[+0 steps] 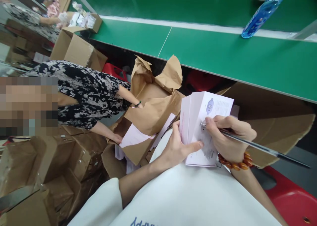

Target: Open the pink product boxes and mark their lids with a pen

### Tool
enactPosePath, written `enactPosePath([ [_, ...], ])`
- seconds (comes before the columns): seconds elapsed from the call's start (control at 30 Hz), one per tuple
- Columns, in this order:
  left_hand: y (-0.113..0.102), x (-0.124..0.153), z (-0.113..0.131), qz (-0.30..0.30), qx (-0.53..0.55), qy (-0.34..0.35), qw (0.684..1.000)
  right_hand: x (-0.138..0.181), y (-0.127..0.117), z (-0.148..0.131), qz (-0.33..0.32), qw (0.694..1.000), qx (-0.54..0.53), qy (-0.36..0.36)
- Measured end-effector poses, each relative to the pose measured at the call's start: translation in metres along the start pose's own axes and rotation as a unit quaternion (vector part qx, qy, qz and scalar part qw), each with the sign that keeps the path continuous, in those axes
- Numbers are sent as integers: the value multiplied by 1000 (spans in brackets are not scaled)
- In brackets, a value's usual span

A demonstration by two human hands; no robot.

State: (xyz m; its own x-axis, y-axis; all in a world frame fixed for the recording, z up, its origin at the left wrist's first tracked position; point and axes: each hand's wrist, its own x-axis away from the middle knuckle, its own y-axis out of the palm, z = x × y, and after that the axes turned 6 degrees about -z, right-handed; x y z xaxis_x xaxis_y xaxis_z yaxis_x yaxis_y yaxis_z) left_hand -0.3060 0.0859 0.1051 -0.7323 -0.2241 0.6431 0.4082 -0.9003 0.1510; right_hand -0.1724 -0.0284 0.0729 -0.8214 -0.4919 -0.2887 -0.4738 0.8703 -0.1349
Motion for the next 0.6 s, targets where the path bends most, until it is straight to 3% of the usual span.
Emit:
enactPosePath([
  [0.6, 1, -3, -4, 2, 10, -6, 1000, 7, 1, 3, 13, 1000, 4, 12],
])
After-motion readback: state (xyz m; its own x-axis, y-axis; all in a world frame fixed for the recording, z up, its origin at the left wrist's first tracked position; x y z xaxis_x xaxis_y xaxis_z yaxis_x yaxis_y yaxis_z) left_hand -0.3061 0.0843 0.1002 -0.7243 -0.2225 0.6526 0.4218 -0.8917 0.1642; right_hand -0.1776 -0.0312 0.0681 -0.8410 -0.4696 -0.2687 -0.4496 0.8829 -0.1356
